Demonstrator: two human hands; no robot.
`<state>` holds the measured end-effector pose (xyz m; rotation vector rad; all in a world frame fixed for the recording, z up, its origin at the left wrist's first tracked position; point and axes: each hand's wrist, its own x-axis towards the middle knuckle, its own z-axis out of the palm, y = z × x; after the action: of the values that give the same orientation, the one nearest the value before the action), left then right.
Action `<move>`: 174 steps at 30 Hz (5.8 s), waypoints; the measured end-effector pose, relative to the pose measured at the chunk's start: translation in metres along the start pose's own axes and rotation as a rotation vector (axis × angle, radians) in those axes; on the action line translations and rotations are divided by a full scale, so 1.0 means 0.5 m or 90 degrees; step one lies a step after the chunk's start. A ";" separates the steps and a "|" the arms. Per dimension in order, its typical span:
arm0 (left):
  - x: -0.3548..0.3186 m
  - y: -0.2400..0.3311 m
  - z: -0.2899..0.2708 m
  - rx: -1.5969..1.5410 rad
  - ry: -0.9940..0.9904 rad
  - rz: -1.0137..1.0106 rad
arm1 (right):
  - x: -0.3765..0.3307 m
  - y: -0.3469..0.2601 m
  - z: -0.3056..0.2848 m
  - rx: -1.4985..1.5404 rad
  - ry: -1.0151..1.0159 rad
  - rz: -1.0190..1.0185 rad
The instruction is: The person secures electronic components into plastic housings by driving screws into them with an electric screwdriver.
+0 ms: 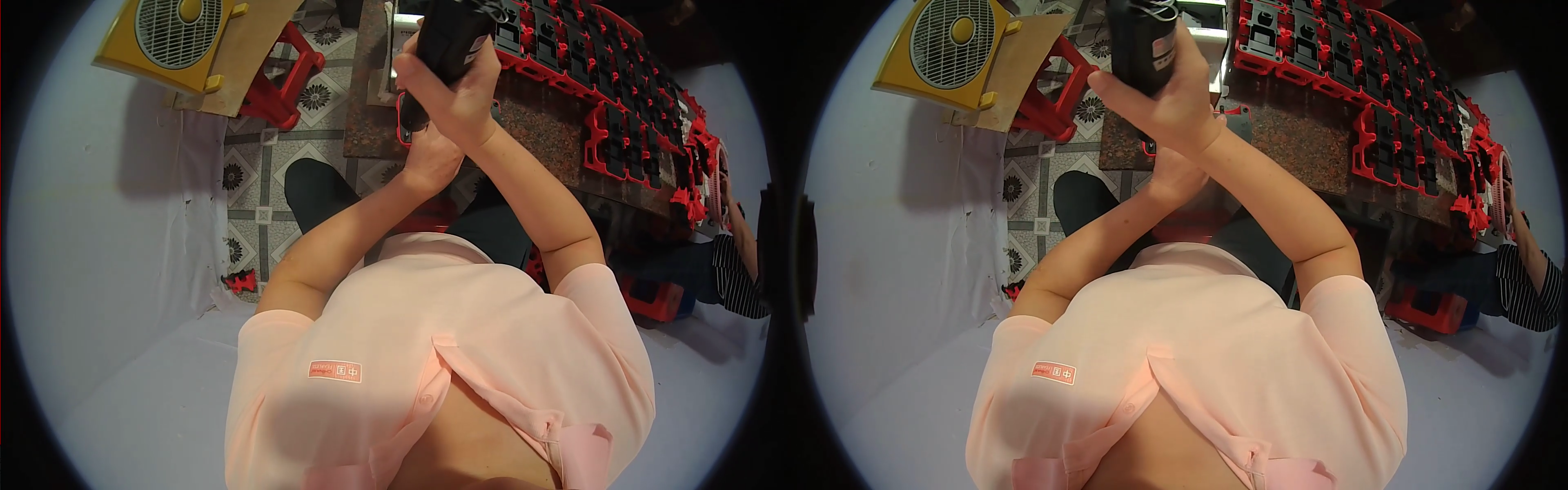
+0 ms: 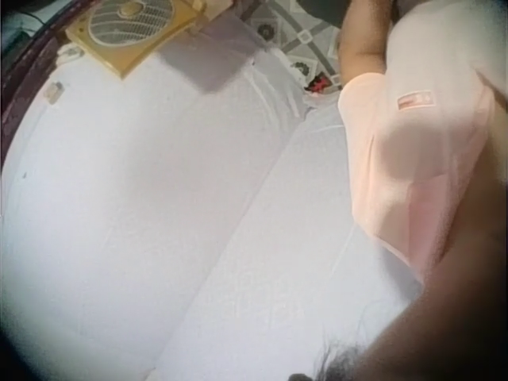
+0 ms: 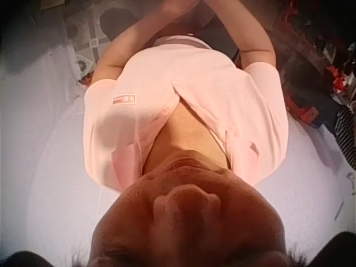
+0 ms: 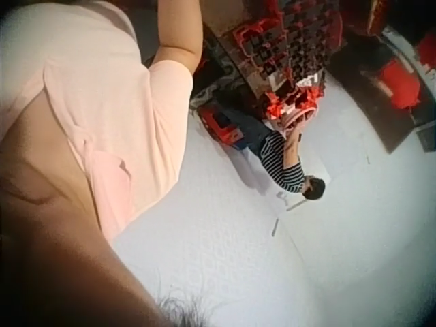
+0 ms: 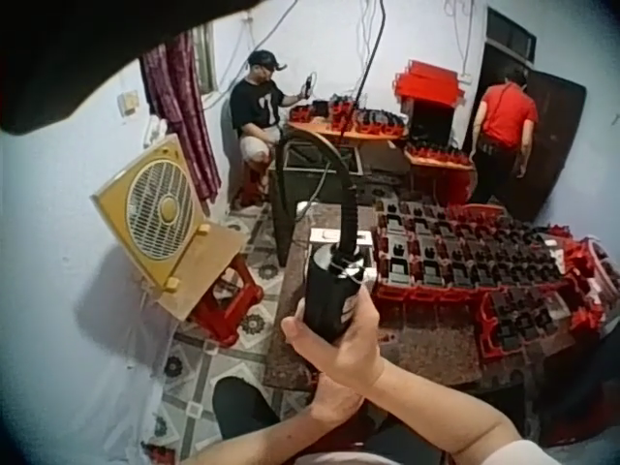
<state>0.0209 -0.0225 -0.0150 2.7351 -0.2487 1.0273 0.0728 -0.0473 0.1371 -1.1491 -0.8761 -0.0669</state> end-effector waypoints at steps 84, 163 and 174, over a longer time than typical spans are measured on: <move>-0.028 -0.051 -0.079 -0.031 -0.070 -0.045 | 0.119 0.051 -0.054 -0.171 0.106 -0.143; -0.024 -0.039 -0.075 -0.009 -0.120 -0.017 | -0.134 -0.074 -0.211 -0.095 0.179 -0.096; 0.142 0.459 0.047 -0.356 -0.270 0.391 | -0.218 -0.389 -0.641 -0.560 0.462 0.000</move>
<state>0.0356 -0.2553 0.0459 2.3387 -1.2848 0.3578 0.0904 -0.4352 0.1761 -1.7613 -0.1590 -0.8833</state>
